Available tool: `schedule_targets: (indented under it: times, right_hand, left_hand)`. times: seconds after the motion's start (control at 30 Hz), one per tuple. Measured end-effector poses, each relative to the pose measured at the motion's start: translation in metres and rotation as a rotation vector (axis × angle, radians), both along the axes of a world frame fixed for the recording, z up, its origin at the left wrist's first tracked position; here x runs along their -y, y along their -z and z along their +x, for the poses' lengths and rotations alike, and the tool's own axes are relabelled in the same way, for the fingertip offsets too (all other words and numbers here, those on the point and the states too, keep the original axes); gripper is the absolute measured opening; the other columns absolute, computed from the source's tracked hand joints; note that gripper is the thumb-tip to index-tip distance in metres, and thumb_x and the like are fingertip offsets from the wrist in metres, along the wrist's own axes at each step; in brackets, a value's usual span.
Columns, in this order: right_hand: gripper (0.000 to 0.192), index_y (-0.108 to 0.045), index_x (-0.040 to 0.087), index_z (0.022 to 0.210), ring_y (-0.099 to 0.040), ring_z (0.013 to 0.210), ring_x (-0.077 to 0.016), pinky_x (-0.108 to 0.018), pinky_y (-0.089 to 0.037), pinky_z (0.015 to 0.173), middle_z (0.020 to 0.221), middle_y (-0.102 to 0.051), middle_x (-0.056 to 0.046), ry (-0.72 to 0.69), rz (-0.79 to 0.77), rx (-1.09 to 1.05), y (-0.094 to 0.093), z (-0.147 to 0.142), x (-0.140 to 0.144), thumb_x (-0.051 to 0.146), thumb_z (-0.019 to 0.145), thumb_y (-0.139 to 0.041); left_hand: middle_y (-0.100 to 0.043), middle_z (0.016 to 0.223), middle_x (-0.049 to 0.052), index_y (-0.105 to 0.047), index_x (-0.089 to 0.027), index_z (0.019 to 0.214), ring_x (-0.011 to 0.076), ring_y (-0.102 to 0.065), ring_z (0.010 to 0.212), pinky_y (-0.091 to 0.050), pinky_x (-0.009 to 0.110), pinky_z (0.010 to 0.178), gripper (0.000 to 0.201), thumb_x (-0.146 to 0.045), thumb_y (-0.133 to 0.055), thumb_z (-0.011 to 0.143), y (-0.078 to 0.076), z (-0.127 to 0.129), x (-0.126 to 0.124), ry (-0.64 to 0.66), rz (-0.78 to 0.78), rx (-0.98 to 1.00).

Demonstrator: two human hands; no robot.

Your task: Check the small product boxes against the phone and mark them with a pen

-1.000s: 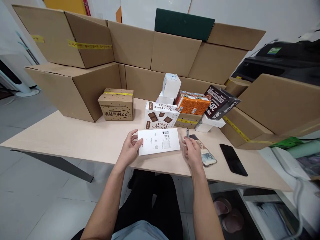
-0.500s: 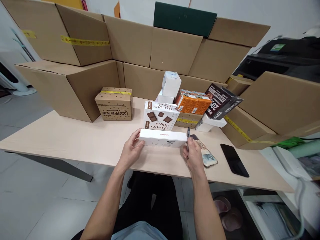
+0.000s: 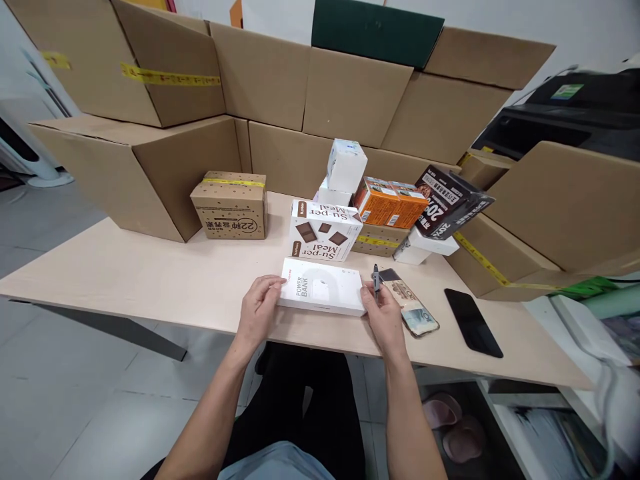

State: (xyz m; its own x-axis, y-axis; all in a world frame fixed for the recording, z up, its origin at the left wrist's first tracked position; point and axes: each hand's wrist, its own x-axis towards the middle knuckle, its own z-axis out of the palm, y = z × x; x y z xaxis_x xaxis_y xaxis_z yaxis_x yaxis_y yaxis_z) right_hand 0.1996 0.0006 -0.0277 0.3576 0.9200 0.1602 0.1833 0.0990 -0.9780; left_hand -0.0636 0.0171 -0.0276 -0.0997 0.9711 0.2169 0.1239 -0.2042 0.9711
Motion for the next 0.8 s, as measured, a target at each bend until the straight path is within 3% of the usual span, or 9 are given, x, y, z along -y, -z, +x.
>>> schedule_targets:
  times: [0.1,0.17,0.27,0.33,0.4,0.53,0.67,0.8]
  right_hand:
    - [0.039,-0.067,0.017,0.106,-0.065,0.102,-0.0233,-0.038,-0.050,0.090,0.113,-0.071,-0.011,-0.011,-0.044,-0.001,0.000,-0.001,-0.001,0.045,0.079,-0.073]
    - [0.039,-0.067,0.018,0.109,-0.065,0.103,-0.0218,-0.036,-0.050,0.090,0.117,-0.070,-0.010,0.007,-0.004,-0.047,0.000,0.000,0.000,0.042,0.078,-0.074]
    - [0.038,-0.066,0.020,0.109,-0.064,0.074,-0.0127,-0.026,-0.052,0.065,0.110,-0.070,-0.007,0.061,0.065,-0.188,-0.001,0.002,0.003,0.041,0.077,-0.075]
    - [0.037,-0.065,0.021,0.107,-0.048,0.049,-0.0047,-0.020,-0.041,0.045,0.098,-0.069,-0.003,0.078,0.087,-0.285,-0.002,0.003,0.004,0.041,0.078,-0.075]
    - [0.034,-0.064,0.021,0.103,-0.032,0.041,-0.0010,-0.017,-0.029,0.036,0.084,-0.065,0.002,0.079,0.101,-0.361,-0.004,0.002,0.006,0.041,0.078,-0.076]
    - [0.031,-0.064,0.022,0.099,-0.027,0.040,-0.0018,-0.015,-0.025,0.034,0.063,-0.050,0.009,0.064,0.101,-0.416,-0.006,-0.001,0.006,0.040,0.078,-0.078]
    - [0.029,-0.064,0.022,0.096,-0.026,0.039,-0.0027,-0.014,-0.026,0.034,0.054,-0.037,0.012,0.064,0.126,-0.444,-0.008,-0.002,0.006,0.043,0.080,-0.076]
    - [0.030,-0.065,0.021,0.094,-0.026,0.037,-0.0030,-0.015,-0.026,0.034,0.051,-0.037,0.012,0.074,0.127,-0.418,-0.008,-0.001,0.007,0.049,0.085,-0.069]
  left_hand:
    - [-0.063,0.122,0.010,-0.065,-0.018,0.112,0.0191,-0.067,0.093,-0.056,0.033,0.080,0.034,-0.039,-0.063,0.085,-0.001,0.005,0.000,0.001,-0.039,0.014]
    - [-0.058,0.133,0.012,-0.059,-0.019,0.123,0.0196,-0.068,0.098,-0.058,0.034,0.083,0.043,-0.037,-0.066,0.084,0.000,0.006,0.000,0.055,-0.041,0.098]
    - [-0.044,0.150,0.013,-0.046,-0.024,0.140,0.0236,-0.063,0.117,-0.057,0.038,0.093,0.061,-0.032,-0.068,0.083,0.002,0.006,-0.001,0.156,0.015,0.196]
    - [-0.041,0.153,0.013,-0.040,-0.026,0.146,0.0259,-0.056,0.128,-0.052,0.043,0.104,0.066,-0.030,-0.066,0.085,0.004,0.006,-0.002,0.194,0.056,0.164]
    - [-0.042,0.154,0.011,-0.037,-0.026,0.149,0.0268,-0.048,0.137,-0.042,0.048,0.115,0.067,-0.027,-0.063,0.088,0.007,0.006,-0.002,0.197,0.095,0.070]
    - [-0.040,0.156,0.009,-0.036,-0.027,0.151,0.0267,-0.040,0.143,-0.032,0.050,0.122,0.065,-0.023,-0.059,0.090,0.011,0.008,-0.004,0.174,0.168,-0.043]
    - [-0.044,0.153,0.009,-0.037,-0.028,0.149,0.0254,-0.046,0.139,-0.038,0.049,0.118,0.064,-0.018,-0.057,0.089,0.012,0.010,-0.004,0.155,0.212,-0.068]
    - [-0.057,0.131,0.009,-0.057,-0.026,0.128,0.0235,-0.056,0.126,-0.049,0.044,0.107,0.048,-0.010,-0.059,0.083,0.013,0.010,-0.004,0.060,0.333,-0.188]
